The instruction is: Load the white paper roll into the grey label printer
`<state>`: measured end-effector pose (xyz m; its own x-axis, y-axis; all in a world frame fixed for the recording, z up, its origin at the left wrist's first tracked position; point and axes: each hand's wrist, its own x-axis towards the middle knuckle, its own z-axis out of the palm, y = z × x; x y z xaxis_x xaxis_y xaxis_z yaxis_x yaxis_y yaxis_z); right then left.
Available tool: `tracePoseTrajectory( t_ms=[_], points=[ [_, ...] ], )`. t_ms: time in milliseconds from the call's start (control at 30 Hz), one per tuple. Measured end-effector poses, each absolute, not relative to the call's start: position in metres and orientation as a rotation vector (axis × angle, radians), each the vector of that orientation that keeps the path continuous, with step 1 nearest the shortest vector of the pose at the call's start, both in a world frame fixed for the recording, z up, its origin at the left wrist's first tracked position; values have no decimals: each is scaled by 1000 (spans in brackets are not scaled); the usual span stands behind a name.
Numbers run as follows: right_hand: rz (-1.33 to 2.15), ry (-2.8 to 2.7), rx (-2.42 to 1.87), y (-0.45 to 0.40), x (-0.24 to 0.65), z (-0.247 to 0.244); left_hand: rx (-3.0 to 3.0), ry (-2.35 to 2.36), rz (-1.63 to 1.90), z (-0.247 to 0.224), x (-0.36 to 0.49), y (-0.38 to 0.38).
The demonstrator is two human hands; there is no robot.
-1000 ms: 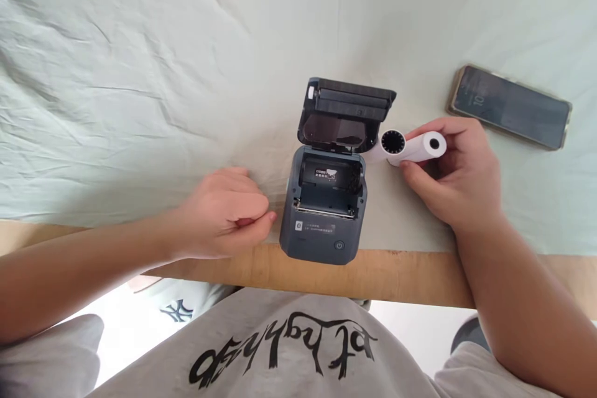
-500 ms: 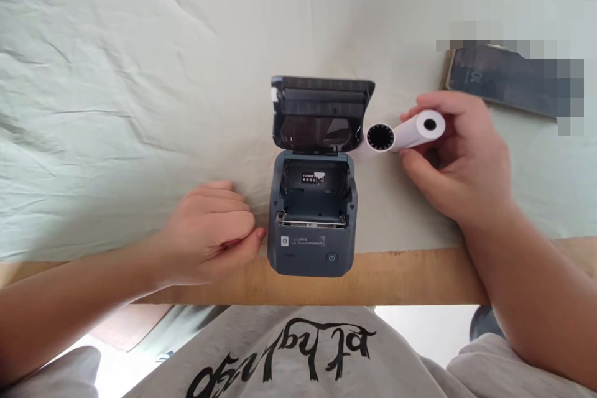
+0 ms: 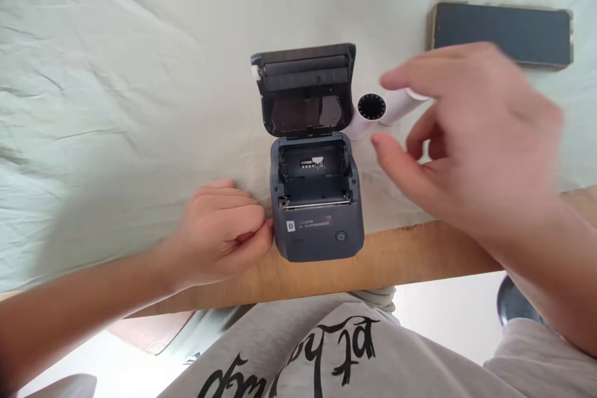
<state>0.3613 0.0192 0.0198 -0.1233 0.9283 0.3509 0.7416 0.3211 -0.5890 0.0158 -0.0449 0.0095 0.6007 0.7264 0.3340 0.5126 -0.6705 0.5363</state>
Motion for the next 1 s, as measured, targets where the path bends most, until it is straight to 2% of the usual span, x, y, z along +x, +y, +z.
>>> tracePoseTrajectory(
  t_ms=[100, 233, 400, 567, 733, 1000],
  points=[
    [400, -2252, -1510, 20, 335, 28, 2439, 985, 742, 11, 16, -44],
    [363, -2228, -1310, 20, 329, 13, 2428, 993, 714, 10, 13, -44],
    [494, -2195, -1066, 17, 339, 5, 2371, 991, 700, 10, 9, -47],
    [336, -2359, -774, 31, 332, 10, 2366, 981, 696, 8, 9, -48],
    [282, -2216, -871, 28, 328, 2, 2324, 997, 787, 1, 9, -52],
    [247, -2338, -884, 26, 339, 3, 2316, 1015, 810, -3, 9, -54]
  ],
)
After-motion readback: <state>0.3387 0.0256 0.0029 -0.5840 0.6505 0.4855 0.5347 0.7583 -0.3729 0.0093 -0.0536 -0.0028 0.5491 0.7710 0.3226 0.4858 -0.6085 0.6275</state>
